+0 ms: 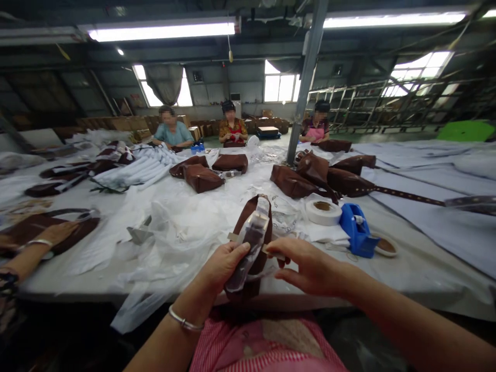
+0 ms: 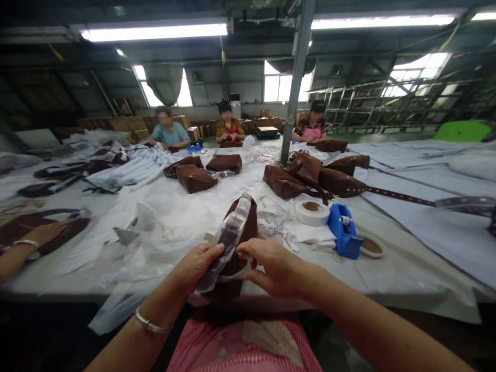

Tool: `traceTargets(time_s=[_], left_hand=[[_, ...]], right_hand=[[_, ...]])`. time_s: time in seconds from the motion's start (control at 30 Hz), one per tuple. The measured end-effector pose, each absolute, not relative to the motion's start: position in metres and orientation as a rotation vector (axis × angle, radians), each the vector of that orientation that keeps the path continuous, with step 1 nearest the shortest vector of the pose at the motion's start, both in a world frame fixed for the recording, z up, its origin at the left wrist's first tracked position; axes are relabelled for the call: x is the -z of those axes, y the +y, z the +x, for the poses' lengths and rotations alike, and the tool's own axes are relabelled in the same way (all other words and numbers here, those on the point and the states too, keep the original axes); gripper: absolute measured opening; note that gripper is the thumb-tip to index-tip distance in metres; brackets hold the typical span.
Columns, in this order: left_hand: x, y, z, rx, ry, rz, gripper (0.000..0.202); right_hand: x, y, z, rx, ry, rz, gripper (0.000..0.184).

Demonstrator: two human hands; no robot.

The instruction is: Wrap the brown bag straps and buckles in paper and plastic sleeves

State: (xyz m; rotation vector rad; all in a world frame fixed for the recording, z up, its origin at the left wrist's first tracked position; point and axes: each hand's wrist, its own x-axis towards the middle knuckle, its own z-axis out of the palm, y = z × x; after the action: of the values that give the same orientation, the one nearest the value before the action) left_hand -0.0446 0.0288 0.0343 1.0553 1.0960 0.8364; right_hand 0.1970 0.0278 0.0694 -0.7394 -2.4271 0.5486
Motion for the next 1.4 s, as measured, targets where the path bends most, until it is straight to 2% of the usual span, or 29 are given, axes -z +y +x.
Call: traceTargets(time_s=[0.07, 0.13, 0.23, 0.3, 0.37, 0.43, 0.5, 0.7, 0.83, 0.97, 1.07, 1.2, 1.33, 1.4], left_hand=[[-0.034, 0.029, -0.042, -0.821, 1.134, 1.106, 0.056], [-0.033, 0.028, -0.037, -0.794, 1.176, 1.177, 0.054], [-0.035, 0.024, -0.03, -0.745, 1.219, 1.324, 0.052], [-0.036, 0.021, -0.027, -0.715, 1.232, 1.418, 0.051], [-0.038, 0.018, -0.027, -0.681, 1.243, 1.495, 0.052], [-0.04, 0.014, -0.028, -0.653, 1.258, 1.553, 0.052], [-0.041, 0.01, -0.029, -0.643, 1.259, 1.577, 0.051], [-0.039, 0.008, -0.024, -0.681, 1.273, 1.543, 0.042], [-0.036, 0.01, -0.019, -0.711, 1.282, 1.57, 0.039], [-0.033, 0.008, -0.016, -0.725, 1.243, 1.623, 0.041], [-0.031, 0.007, -0.014, -0.709, 1.253, 1.646, 0.044], [-0.029, 0.008, -0.012, -0.674, 1.276, 1.668, 0.039], [-0.027, 0.012, -0.012, -0.687, 1.283, 1.698, 0.044], [-0.027, 0.014, -0.014, -0.708, 1.271, 1.704, 0.048]], right_hand=[[-0.08, 0.03, 0.193, -0.192, -2.598, -0.624, 0.022], [-0.092, 0.036, 0.183, 0.146, -2.687, -0.539, 0.025], [-0.108, 0.053, 0.165, 0.297, -2.76, -0.463, 0.021], [-0.112, 0.067, 0.156, 0.123, -2.791, -0.477, 0.015], [-0.11, 0.079, 0.153, -0.226, -2.817, -0.518, 0.007], [-0.105, 0.086, 0.153, -0.6, -2.796, -0.632, 0.008], [-0.099, 0.085, 0.153, -0.795, -2.728, -0.744, 0.01], [-0.095, 0.063, 0.147, -0.766, -2.465, -0.969, 0.011], [-0.101, 0.06, 0.149, -0.848, -2.431, -1.101, 0.027], [-0.111, 0.067, 0.157, -1.08, -2.595, -1.096, 0.021], [-0.118, 0.071, 0.159, -1.108, -2.717, -1.147, 0.019], [-0.118, 0.066, 0.152, -0.863, -2.873, -1.176, 0.012], [-0.104, 0.054, 0.146, -0.127, -2.98, -0.98, 0.002], [-0.095, 0.05, 0.15, 0.131, -2.939, -0.796, 0.004]])
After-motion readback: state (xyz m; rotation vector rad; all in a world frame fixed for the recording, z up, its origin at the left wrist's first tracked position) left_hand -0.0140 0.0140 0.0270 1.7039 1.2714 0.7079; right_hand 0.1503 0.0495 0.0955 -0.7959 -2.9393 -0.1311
